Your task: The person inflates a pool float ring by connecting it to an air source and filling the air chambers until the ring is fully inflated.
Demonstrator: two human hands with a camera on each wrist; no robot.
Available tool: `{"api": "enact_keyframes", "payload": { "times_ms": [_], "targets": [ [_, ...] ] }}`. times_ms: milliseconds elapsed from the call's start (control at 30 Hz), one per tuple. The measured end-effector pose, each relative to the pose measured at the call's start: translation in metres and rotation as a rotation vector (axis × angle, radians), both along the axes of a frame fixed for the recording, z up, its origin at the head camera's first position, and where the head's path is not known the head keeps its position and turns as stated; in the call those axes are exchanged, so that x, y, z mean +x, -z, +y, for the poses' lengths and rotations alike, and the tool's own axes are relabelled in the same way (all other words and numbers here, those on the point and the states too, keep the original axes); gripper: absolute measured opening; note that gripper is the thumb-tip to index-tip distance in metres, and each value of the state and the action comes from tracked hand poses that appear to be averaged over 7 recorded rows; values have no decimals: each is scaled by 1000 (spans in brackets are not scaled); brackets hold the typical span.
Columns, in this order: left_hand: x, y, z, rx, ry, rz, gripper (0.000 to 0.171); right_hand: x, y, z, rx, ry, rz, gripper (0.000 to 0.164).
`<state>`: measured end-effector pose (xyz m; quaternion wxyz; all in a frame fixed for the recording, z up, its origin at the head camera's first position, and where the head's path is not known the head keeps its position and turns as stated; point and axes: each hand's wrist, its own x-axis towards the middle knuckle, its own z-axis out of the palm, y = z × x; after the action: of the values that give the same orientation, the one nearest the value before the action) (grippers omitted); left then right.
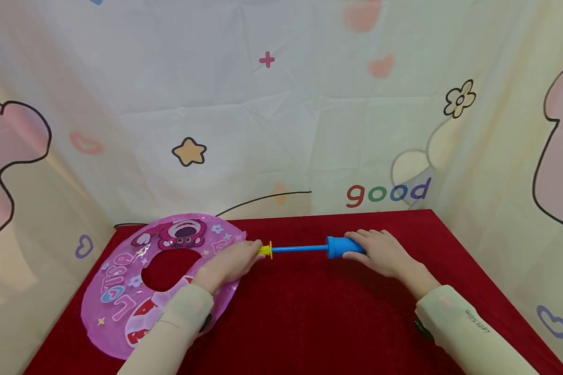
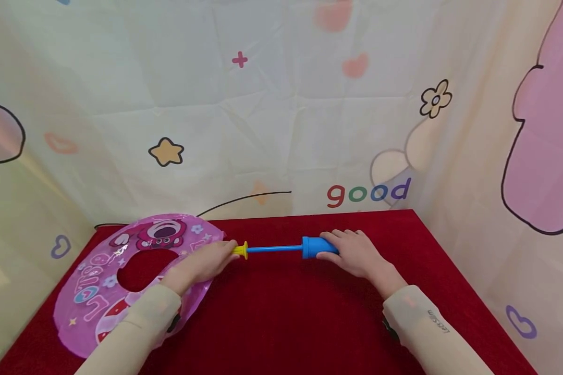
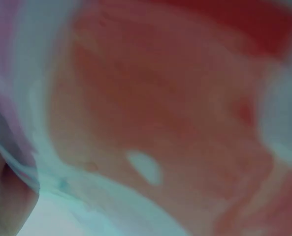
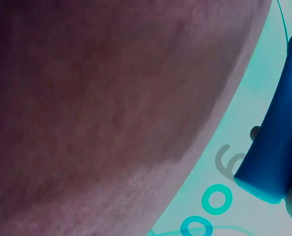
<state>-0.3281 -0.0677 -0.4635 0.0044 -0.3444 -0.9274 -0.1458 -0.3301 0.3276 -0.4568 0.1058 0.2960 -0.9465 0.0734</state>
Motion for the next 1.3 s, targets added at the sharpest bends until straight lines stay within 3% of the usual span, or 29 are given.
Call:
{"api": "enact_keyframes", "payload": {
  "times_ms": [233, 433, 633, 967, 1200, 1300],
  "targets": [
    [3, -2, 4, -32, -13, 19, 11, -1, 5, -23, 0, -30, 26, 62],
    [5, -4, 5, -12, -42, 9, 14, -1, -1, -50, 8, -40, 47, 62],
    [6, -3, 6, 2, -46, -11, 13, 0, -2, -73, 27, -39, 39, 62],
    [6, -3, 11, -52, -63, -6, 14, 8, -4, -110, 41, -21, 6, 63],
    [7, 1, 11, -41, -48, -5, 23, 10, -4, -124, 67, -26, 28, 63],
    [6, 5, 7, -4, -38, -6, 18, 8, -3, -122, 81, -26, 21, 63]
  ]
}}
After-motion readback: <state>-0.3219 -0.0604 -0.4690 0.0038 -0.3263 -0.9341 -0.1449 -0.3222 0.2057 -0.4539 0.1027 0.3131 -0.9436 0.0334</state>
